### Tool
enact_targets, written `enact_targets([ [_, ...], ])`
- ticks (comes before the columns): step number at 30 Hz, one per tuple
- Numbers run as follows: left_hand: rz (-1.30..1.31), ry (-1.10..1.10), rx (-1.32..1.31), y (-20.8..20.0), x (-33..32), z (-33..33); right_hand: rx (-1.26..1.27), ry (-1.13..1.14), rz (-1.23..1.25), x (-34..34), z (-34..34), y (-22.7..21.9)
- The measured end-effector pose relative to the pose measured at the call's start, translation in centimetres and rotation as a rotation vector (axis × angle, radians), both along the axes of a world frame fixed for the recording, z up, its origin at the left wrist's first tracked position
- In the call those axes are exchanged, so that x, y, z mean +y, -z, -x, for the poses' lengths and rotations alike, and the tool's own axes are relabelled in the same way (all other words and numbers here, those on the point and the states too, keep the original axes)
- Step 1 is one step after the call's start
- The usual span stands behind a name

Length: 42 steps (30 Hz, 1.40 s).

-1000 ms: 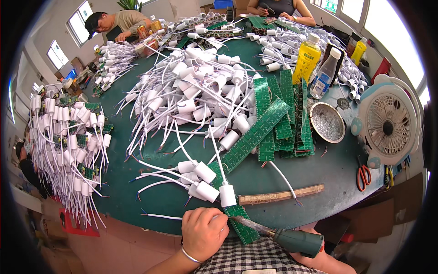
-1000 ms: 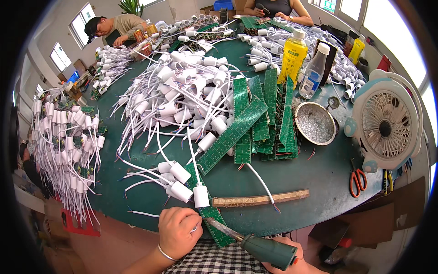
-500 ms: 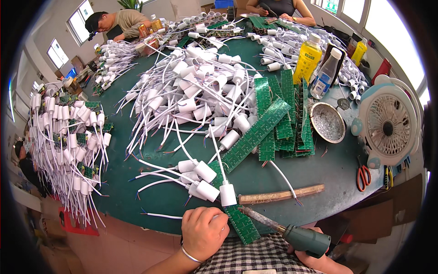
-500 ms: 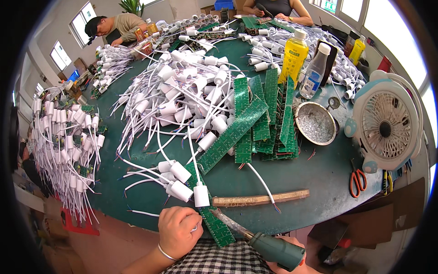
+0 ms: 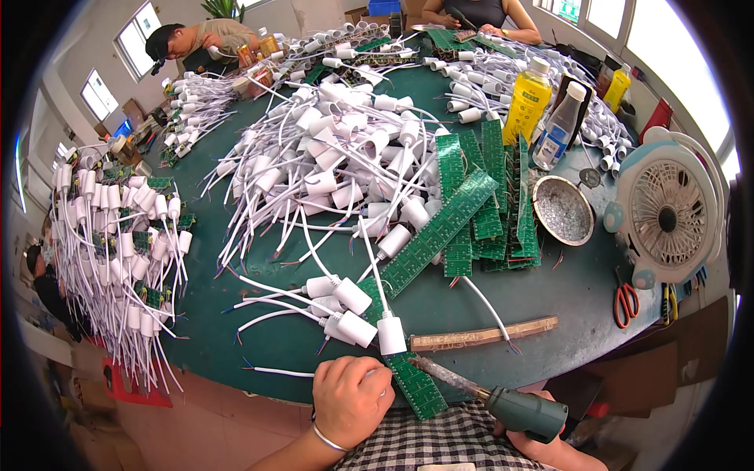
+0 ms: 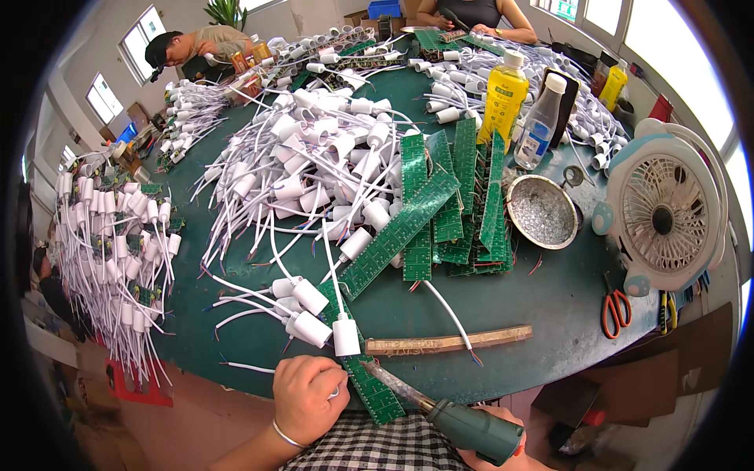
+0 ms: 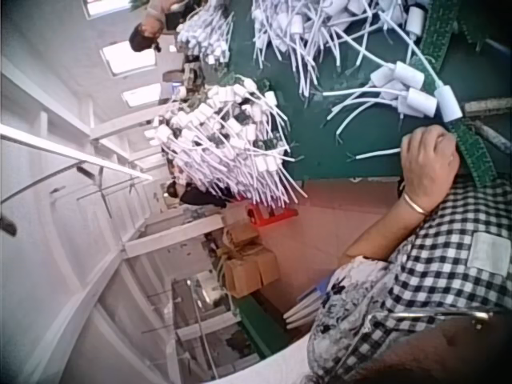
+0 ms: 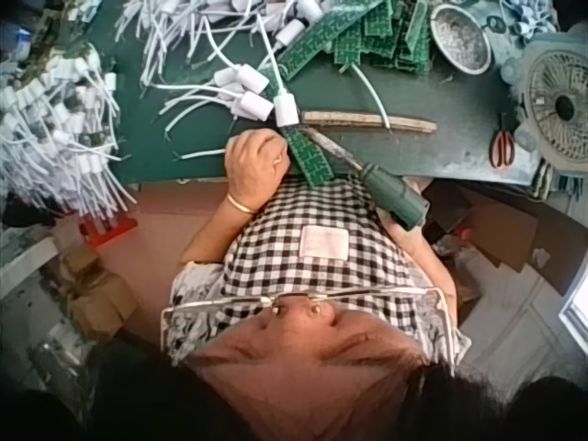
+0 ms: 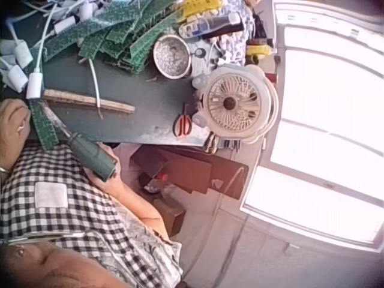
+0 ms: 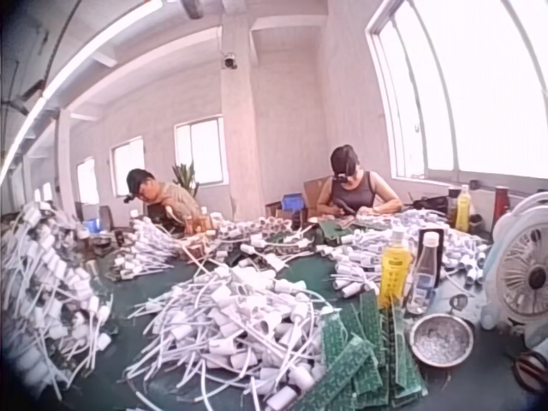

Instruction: The person solders wires and electronic modules onto green circuit board strips using a soldering iron.

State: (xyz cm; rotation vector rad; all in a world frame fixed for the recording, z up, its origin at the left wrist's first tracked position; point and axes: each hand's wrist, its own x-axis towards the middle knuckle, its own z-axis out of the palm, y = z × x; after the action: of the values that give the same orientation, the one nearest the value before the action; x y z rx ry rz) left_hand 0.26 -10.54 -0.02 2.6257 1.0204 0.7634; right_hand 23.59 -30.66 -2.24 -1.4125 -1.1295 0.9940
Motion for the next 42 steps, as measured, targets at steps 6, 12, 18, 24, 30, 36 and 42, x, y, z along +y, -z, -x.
enact_targets([
  [6, 0.002, 0.002, -0.008, 0.1, -0.1, 0.1, -0.007, -0.024, 0.012, 0.1, -0.2, -0.1],
  [12, 0.002, 0.001, -0.028, 0.2, -0.1, 0.1, -0.034, 0.002, -0.014, -0.1, 0.0, 0.2],
  [18, 0.009, -0.019, -0.015, 0.4, -0.3, 0.3, 0.003, 0.026, 0.003, -0.2, 0.2, 0.1],
  [24, 0.063, 0.029, -0.122, 0.7, -0.4, 0.9, 0.011, 0.024, -0.015, -0.1, 0.1, -0.3],
  [30, -0.126, 0.116, -0.021, 1.0, -0.6, 1.5, 0.015, 0.050, 0.000, -0.5, 0.0, -0.3],
  [36, -0.036, 0.082, -0.052, 1.7, -0.9, 2.1, 0.059, 0.104, 0.079, -1.4, -0.2, -0.7],
  [42, -0.040, 0.065, -0.118, 2.3, -1.2, 2.3, 0.119, 0.101, 0.095, -1.8, -0.2, -0.4],
])
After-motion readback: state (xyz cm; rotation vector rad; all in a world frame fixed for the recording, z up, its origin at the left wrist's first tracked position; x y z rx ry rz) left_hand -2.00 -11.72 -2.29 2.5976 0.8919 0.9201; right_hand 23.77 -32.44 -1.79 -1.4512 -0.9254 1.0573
